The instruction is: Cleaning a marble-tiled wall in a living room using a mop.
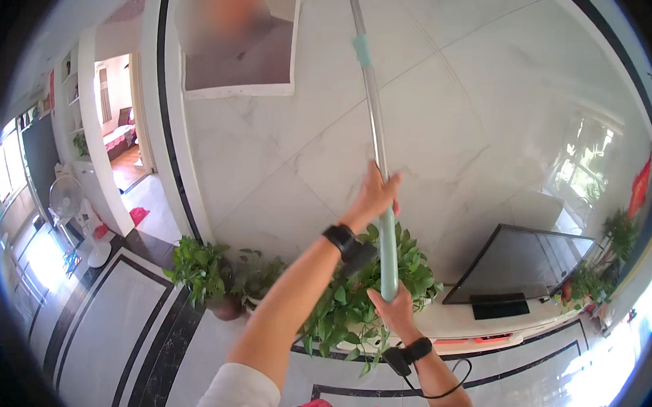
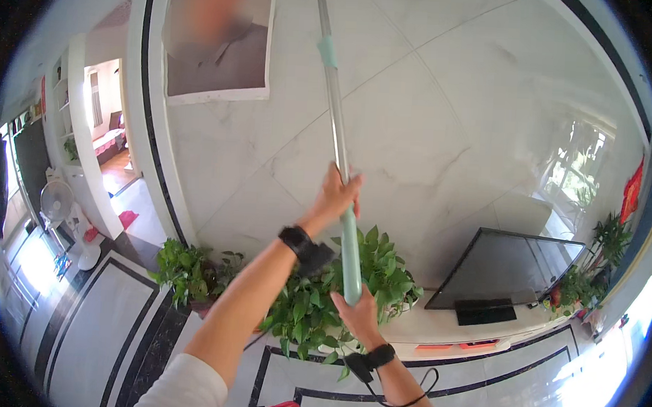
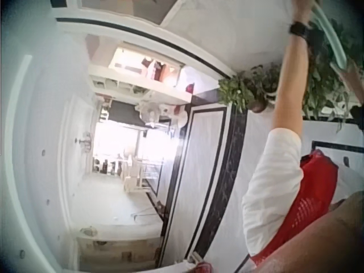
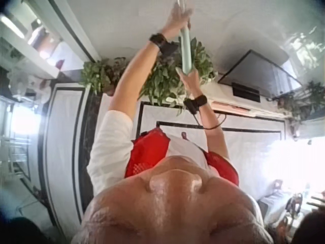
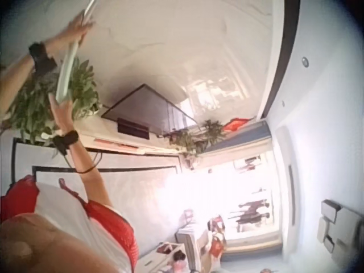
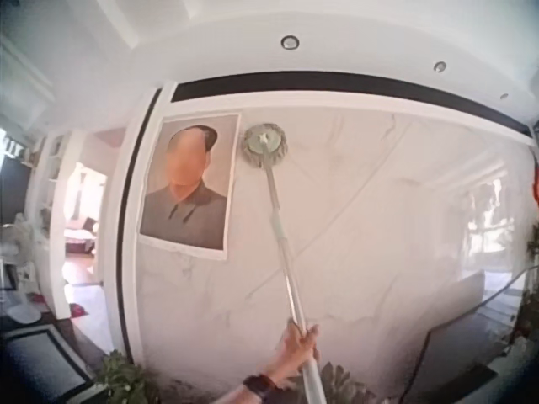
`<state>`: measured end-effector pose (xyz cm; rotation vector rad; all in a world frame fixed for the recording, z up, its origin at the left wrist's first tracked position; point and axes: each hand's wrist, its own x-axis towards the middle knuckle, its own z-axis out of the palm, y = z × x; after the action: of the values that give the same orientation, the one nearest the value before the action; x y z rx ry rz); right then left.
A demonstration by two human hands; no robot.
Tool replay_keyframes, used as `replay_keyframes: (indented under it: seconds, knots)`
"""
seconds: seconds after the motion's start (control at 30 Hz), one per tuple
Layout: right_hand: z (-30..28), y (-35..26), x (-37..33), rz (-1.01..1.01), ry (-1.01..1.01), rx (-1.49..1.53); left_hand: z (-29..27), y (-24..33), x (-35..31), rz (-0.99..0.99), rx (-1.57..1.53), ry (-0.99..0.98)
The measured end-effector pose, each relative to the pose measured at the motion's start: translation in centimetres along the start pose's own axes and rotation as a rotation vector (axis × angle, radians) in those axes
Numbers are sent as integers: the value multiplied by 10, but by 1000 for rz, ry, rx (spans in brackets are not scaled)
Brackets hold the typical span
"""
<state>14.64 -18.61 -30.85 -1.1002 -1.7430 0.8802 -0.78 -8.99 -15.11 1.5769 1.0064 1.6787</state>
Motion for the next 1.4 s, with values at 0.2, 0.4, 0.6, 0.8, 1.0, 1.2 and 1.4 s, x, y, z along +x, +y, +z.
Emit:
replay_keyframes:
  seconds: [0.2, 0.4, 0.6, 0.8, 1.0, 1.2, 1.4]
  knots:
    - [-53, 101, -96, 171, -6, -232, 84, -76, -112, -144, -223, -21]
    - [-132, 181, -215, 258, 0, -387, 181, -129, -223, -263, -361, 24]
    - [-197, 173, -294, 335, 17, -539, 229, -114, -270, -728, -709, 67]
    - [-230, 168, -298, 349, -39, -663, 240, -121, -269, -993, -1012, -11]
    - [-251, 123, -223, 209, -9, -782, 223, -112, -220, -829, -1114, 74]
    - [-191, 74, -124, 78, -76, -893, 123, -104, -161, -668, -1120, 255]
    - [-106, 27, -43, -102, -143, -874, 1, -119, -117, -501, -1124, 359]
